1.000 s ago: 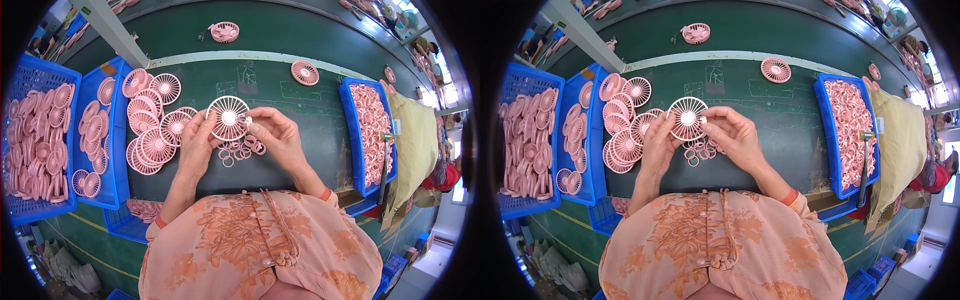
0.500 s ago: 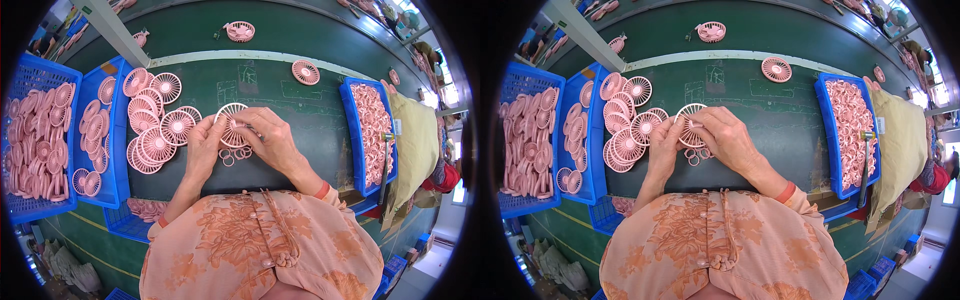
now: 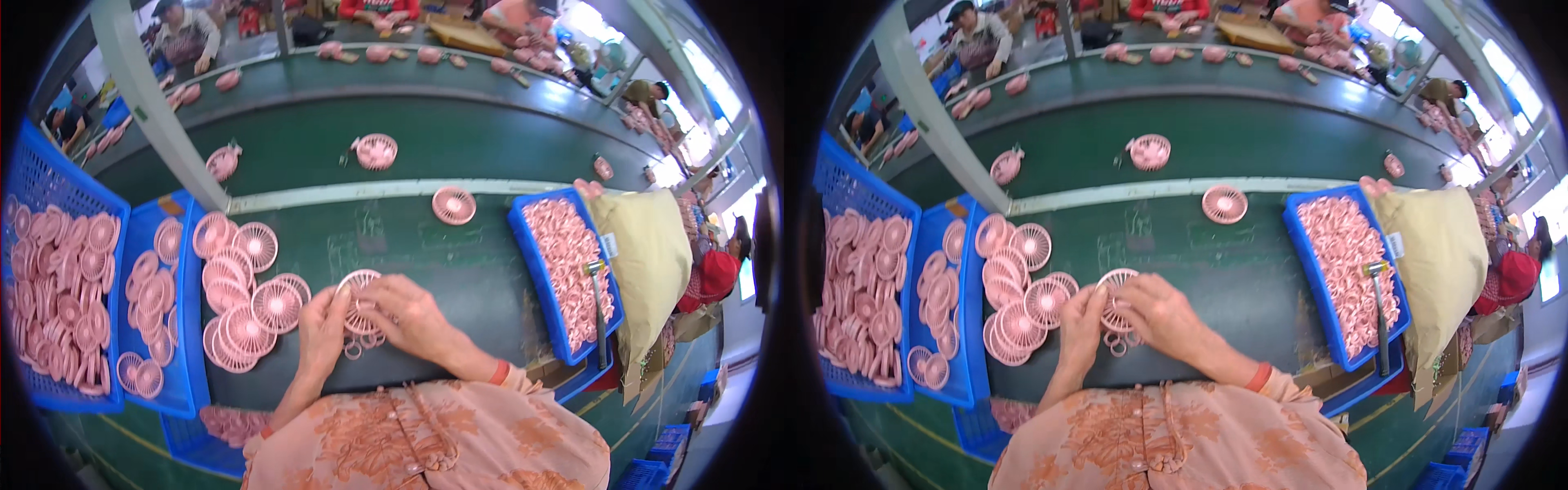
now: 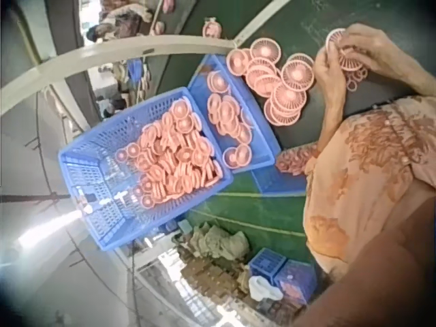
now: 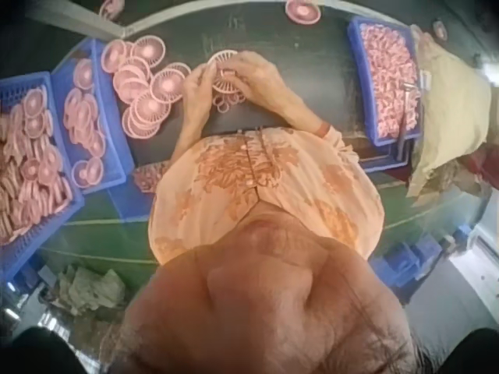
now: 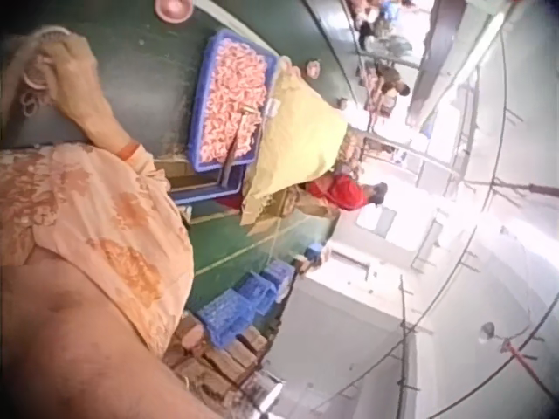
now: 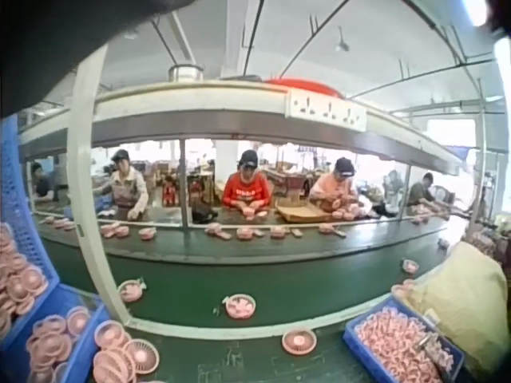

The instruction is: The person taps fan covers with a small mallet, unloads fan grilles from a crate onto the table, and assembles plastic rings into the centers of the grilles by hand.

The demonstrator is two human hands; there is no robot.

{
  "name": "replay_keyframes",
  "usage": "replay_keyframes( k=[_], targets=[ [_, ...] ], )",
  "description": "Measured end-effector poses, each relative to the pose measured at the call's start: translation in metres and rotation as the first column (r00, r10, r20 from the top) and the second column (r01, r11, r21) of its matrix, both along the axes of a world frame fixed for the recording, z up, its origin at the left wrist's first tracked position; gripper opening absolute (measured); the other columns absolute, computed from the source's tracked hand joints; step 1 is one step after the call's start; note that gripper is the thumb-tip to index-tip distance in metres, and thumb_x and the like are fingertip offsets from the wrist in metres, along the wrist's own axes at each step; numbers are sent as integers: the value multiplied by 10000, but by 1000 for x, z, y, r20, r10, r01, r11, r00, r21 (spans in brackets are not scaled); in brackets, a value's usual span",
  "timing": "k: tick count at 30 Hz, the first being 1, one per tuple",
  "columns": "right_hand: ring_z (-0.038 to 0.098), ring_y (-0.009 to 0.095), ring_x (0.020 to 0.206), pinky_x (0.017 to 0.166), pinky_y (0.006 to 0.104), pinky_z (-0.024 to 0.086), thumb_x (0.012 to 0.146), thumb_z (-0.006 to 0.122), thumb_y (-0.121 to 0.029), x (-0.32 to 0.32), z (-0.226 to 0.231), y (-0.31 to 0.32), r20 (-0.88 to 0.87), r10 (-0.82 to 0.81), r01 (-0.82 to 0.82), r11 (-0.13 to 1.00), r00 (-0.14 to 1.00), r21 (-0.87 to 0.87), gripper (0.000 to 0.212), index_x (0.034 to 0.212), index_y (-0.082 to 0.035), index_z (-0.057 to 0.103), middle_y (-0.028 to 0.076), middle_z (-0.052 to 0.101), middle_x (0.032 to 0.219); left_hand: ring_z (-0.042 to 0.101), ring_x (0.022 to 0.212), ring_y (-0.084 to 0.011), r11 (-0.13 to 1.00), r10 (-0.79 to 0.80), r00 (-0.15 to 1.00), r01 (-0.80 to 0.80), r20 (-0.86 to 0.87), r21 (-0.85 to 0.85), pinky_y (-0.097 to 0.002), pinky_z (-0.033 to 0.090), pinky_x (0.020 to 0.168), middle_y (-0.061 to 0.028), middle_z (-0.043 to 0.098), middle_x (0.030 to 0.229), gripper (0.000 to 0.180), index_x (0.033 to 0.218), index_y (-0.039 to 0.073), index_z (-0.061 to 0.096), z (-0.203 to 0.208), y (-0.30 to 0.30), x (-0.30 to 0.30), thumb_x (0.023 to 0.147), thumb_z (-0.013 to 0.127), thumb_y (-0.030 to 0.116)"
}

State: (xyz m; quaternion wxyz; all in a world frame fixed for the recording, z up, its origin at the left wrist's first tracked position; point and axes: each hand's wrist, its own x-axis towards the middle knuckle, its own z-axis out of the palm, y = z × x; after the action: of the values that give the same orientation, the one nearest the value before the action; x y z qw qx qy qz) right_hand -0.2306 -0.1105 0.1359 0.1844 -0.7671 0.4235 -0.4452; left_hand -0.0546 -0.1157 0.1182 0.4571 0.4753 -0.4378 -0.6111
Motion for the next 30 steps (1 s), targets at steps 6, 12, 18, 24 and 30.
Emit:
replay_keyframes(
  k=[6,12,18,24,30],
  targets=[
    [701,313,913,798,392,581,908,759,-120,-1,-3,5,7,27,-28,992,1000,121,229,1122,-40,750,145,715,1015,639,717,-57,999,31,1000,-31,3,-17,-213,497,588,-32,723,892,304,1075,-35,710,-12,7,2,1072,571,236],
    [695,324,893,757,407,575,913,756,-148,-7,8,6,-33,86,-78,978,996,194,214,1088,-25,748,149,703,975,673,747,-72,1000,-5,1000,4,-9,-7,-213,527,630,-69,744,904,324,1111,-73,697,-14,6,4,1078,576,226],
    [675,343,907,792,429,568,906,738,-136,-1,-7,6,-31,64,-60,990,997,132,199,1061,-11,746,150,677,997,654,713,-63,999,-40,999,40,18,20,-213,503,591,-58,737,879,326,1076,-60,710,-11,0,9,1075,581,239],
    [661,282,1045,876,390,556,909,721,-95,-8,-23,5,-73,229,-232,972,971,-38,190,1078,-16,754,117,691,1083,602,662,-57,997,-78,994,75,82,32,-221,457,565,-26,710,823,313,959,-17,728,-14,-1,16,1071,577,234],
    [646,288,963,860,397,548,904,737,-133,-21,-12,3,-102,387,-387,922,916,22,199,1061,-11,752,111,683,1042,652,723,-76,970,-233,970,227,73,84,-230,510,639,-70,744,888,326,1012,-66,735,-16,-6,23,1059,599,227]
  ],
)
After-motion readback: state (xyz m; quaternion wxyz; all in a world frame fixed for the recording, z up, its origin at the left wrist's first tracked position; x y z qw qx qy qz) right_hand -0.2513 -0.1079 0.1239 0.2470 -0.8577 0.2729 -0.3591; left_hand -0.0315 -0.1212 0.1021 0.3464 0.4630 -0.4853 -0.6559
